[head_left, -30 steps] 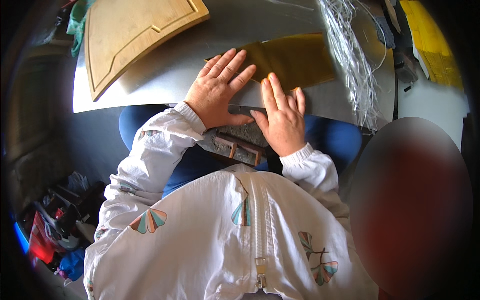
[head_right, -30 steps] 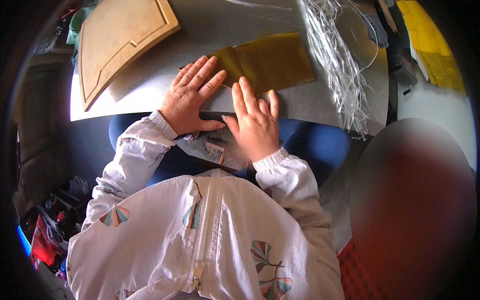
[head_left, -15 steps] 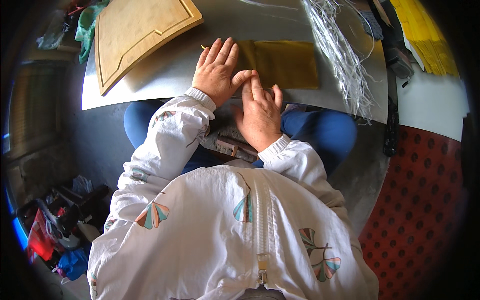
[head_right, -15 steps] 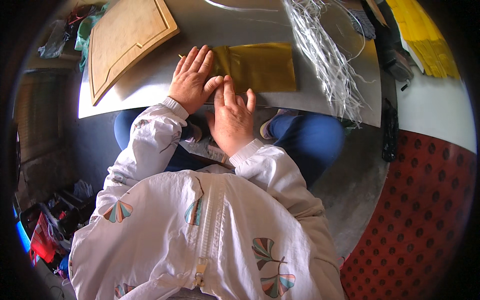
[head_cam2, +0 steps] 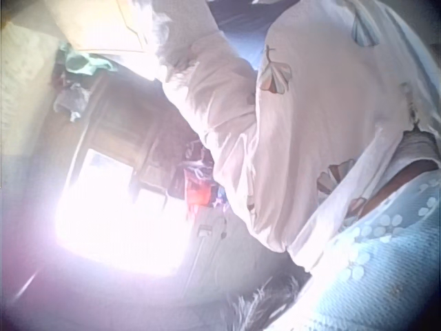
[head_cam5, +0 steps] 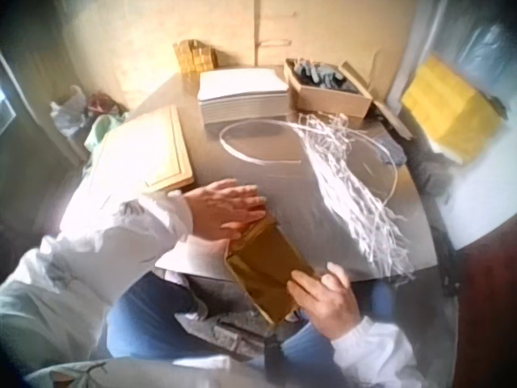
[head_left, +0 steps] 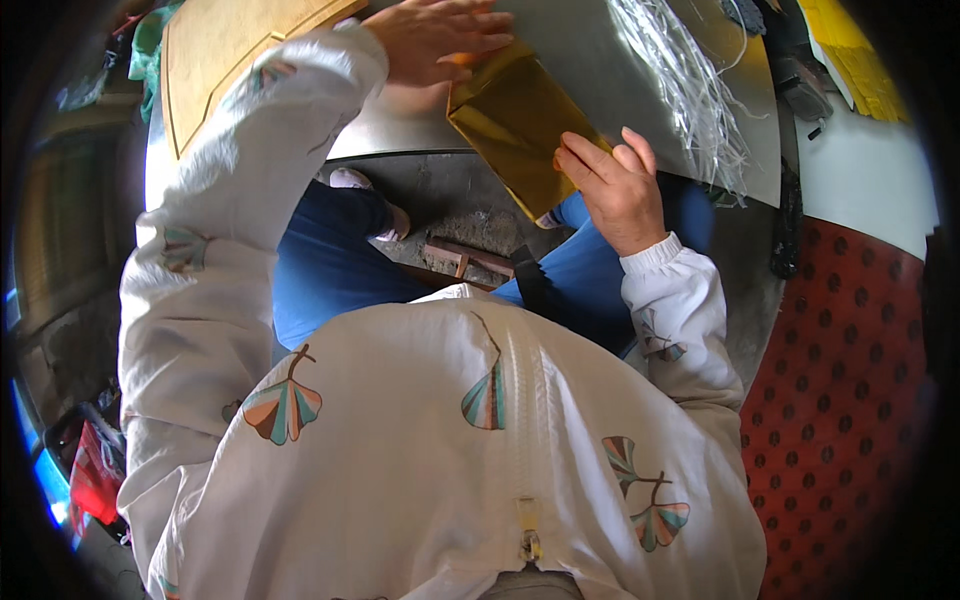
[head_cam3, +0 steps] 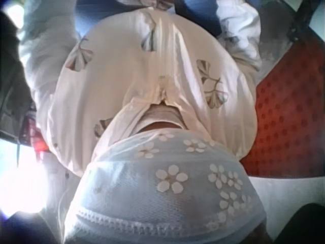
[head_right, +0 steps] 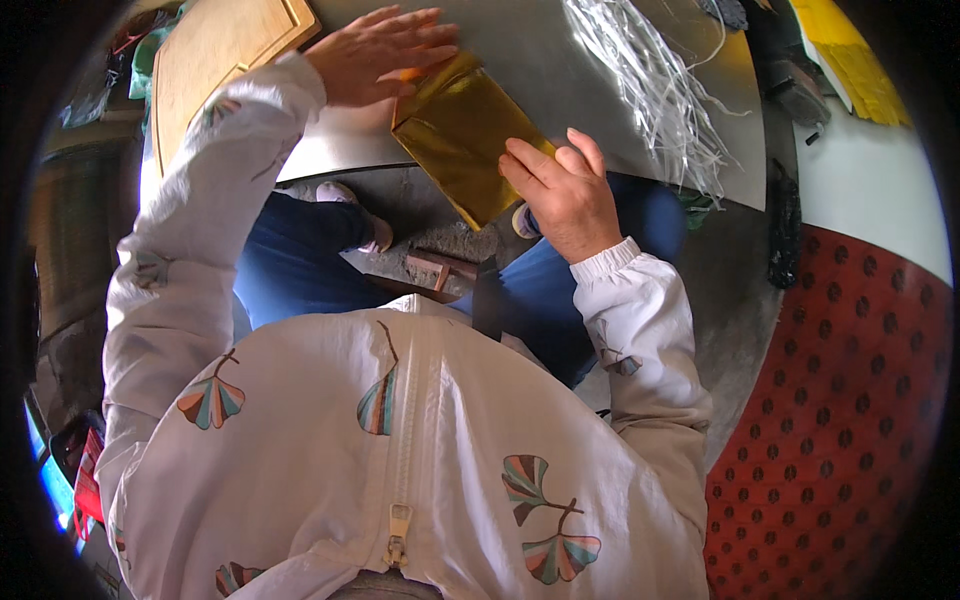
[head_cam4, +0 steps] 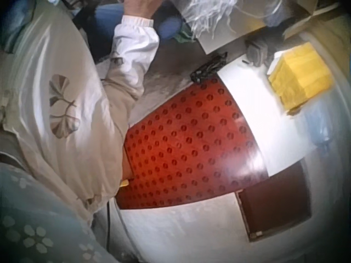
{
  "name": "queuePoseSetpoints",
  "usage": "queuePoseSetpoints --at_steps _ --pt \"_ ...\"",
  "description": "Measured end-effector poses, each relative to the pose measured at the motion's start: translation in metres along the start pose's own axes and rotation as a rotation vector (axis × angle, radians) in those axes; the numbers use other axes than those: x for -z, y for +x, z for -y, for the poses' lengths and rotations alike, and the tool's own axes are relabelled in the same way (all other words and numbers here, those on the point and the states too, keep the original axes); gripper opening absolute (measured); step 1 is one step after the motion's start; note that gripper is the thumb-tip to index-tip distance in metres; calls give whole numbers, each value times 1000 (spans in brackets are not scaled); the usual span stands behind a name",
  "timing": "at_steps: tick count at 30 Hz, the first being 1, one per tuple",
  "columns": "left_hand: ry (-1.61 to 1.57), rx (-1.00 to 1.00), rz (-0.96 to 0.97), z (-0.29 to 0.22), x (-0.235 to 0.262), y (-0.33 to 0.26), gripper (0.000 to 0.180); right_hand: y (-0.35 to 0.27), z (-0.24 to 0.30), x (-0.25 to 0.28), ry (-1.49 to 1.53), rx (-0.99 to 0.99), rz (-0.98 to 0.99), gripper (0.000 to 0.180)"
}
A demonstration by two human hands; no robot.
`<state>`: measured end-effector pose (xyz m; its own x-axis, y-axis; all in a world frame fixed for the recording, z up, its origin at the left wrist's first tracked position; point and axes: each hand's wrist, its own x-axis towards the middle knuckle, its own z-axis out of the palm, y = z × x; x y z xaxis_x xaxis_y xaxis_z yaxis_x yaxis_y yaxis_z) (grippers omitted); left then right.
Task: The person folds a rectangular sheet of gold-colored paper by hand on a metal table, creating a triangular origami shape. The person repeats the folding process with a second sheet of the same paper.
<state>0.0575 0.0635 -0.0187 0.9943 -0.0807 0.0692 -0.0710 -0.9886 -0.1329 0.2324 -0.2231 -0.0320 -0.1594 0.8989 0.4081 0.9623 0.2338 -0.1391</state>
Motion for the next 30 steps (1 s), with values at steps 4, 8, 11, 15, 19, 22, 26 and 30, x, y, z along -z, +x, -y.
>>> queuePoseSetpoints --at_steps 4,8,11,15,19,22,26,30 --pt "94 -102 309 15 16 32 61 23 4 0 158 90 -16 19" --pt "131 -229 356 19 37 59 65 51 -4 -5 315 134 67 14" --pt "169 -213 356 16 38 67 63 67 -10 -10 498 34 86 17" --pt "19 -65 177 13 20 54 56 80 -6 -14 828 -368 203 10" --pt "-208 139 -216 -2 21 6 46 89 -1 -14 671 -287 139 11" --pt "-435 496 -663 -57 32 -41 17 96 -1 -13 677 -278 174 12" --pt "-580 789 -642 -129 23 -62 20 102 0 -9 755 -379 295 16" --pt "-638 808 -739 -139 6 -64 14 105 2 -6 714 -418 382 17"
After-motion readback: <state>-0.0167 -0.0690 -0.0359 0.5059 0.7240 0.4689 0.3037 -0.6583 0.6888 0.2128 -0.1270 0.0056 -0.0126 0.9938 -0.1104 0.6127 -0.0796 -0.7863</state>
